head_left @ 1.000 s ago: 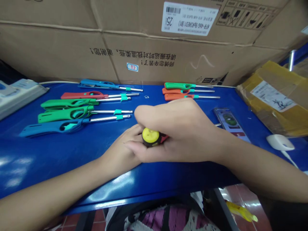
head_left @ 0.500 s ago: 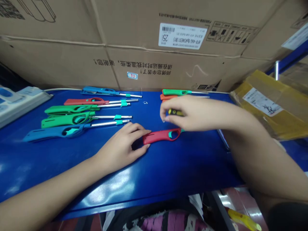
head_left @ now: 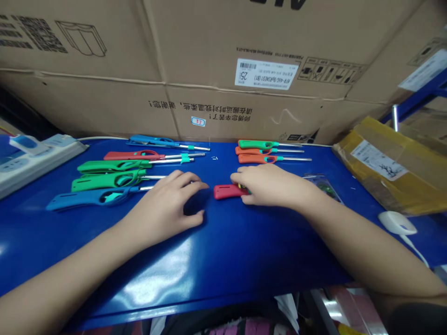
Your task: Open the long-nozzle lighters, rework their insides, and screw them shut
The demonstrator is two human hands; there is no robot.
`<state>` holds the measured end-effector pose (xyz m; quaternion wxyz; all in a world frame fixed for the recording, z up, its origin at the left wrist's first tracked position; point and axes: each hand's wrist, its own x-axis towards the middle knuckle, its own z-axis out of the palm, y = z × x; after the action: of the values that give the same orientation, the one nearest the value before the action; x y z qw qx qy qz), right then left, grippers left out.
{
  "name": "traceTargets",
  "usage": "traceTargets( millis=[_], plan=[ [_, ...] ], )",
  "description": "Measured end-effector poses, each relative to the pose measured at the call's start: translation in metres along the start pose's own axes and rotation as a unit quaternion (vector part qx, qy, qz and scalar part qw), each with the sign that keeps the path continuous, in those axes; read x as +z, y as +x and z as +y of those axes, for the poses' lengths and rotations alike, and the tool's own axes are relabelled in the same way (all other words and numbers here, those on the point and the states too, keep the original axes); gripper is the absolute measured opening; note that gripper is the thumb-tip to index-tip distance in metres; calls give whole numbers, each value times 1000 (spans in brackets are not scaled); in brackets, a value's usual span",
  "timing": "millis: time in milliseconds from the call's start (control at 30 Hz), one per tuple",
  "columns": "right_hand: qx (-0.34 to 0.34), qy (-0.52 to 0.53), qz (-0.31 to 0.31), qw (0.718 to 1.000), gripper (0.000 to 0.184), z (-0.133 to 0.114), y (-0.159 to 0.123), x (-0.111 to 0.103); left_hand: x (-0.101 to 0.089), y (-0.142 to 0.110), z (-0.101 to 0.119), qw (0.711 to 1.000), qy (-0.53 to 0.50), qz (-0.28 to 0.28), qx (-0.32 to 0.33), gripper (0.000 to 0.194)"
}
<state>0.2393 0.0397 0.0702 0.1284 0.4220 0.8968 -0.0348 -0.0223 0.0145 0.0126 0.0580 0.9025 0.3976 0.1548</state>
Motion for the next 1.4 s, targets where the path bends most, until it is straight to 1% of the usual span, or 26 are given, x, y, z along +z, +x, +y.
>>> traceTargets(
  millis=[67,133,167,233,300,367,567,700,767,833,900,967,1033,1133,1200,1233,1300,1400],
  plan=[
    [26,-17,9,999,8,9,-1,-5,-10,-2,-7,997,79,-16,-18,35],
    [60,-37,29,997,12,20,-1,-10,-17,-5,-15,986,159,-25,-47,29],
    [78,-47,44,995,16,26,0,-11,-19,-6,-18,979,188,-31,-65,26],
    [116,-63,65,989,23,36,3,-11,-21,-9,-23,972,211,-42,-97,21],
    [152,-71,71,983,28,44,8,-8,-21,-11,-24,970,204,-47,-123,17],
    [182,-69,68,979,30,50,14,-3,-21,-12,-25,971,193,-49,-133,15],
    [246,-42,78,965,36,63,27,8,-23,-12,-27,980,154,-79,-100,12],
    [271,-16,86,959,40,69,29,11,-15,-9,-20,989,94,-94,-65,18],
    [270,-2,89,959,42,72,29,13,-8,-6,-12,994,50,-92,-29,24],
    [265,10,90,960,43,73,29,15,-3,-4,-3,997,-29,-58,31,31],
    [261,21,97,960,43,73,29,15,-3,-3,4,997,-35,-47,53,40],
    [254,31,113,960,41,68,28,14,-8,-3,9,997,4,-50,52,45],
    [235,41,133,962,36,59,26,14,-17,-5,9,995,49,-65,51,44],
    [172,62,145,972,27,35,22,19,-27,-10,1,989,130,-64,30,48],
    [121,74,142,980,24,18,17,26,-29,-13,-6,983,154,-96,10,43],
    [98,79,139,982,23,11,15,31,-29,-14,-9,982,152,-112,4,40],
    [60,87,135,985,26,0,10,39,-27,-14,-11,984,115,-137,4,37],
    [36,92,140,985,32,-4,4,48,-19,-11,-2,989,5,-149,23,42]
  ],
)
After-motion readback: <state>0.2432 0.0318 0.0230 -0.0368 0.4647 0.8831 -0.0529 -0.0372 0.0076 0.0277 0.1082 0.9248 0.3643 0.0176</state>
